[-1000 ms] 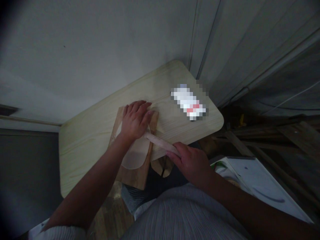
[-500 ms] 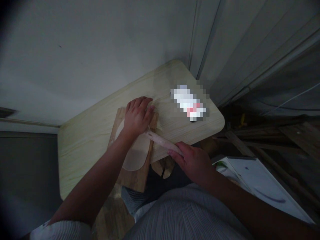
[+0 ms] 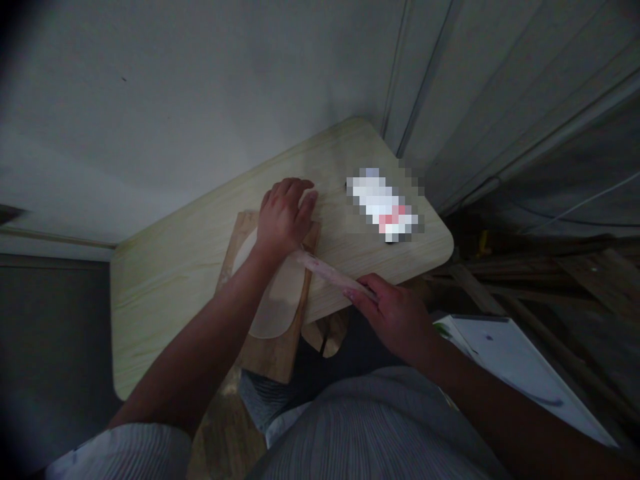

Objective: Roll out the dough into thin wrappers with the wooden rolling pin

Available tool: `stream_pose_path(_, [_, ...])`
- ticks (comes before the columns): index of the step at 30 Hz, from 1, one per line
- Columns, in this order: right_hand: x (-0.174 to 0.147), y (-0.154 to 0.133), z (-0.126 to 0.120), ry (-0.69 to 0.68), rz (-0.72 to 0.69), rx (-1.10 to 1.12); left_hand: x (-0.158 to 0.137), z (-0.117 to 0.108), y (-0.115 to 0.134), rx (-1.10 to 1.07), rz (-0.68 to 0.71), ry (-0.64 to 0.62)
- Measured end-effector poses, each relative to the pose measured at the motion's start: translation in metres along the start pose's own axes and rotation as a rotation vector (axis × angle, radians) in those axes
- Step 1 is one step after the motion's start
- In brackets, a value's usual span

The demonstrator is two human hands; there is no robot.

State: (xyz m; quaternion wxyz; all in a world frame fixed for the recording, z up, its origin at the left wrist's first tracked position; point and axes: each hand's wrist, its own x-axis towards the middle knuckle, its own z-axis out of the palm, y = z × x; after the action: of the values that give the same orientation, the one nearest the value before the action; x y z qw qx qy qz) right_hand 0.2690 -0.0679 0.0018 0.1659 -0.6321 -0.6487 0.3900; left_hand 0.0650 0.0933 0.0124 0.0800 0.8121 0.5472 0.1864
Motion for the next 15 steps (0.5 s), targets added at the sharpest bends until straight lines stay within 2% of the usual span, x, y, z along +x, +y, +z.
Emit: stream_pose_path(15, [0.013,0.007,-0.008,0.009,0.085,0.100,0.021,0.009,0.002,-0.025,0.012,0.066])
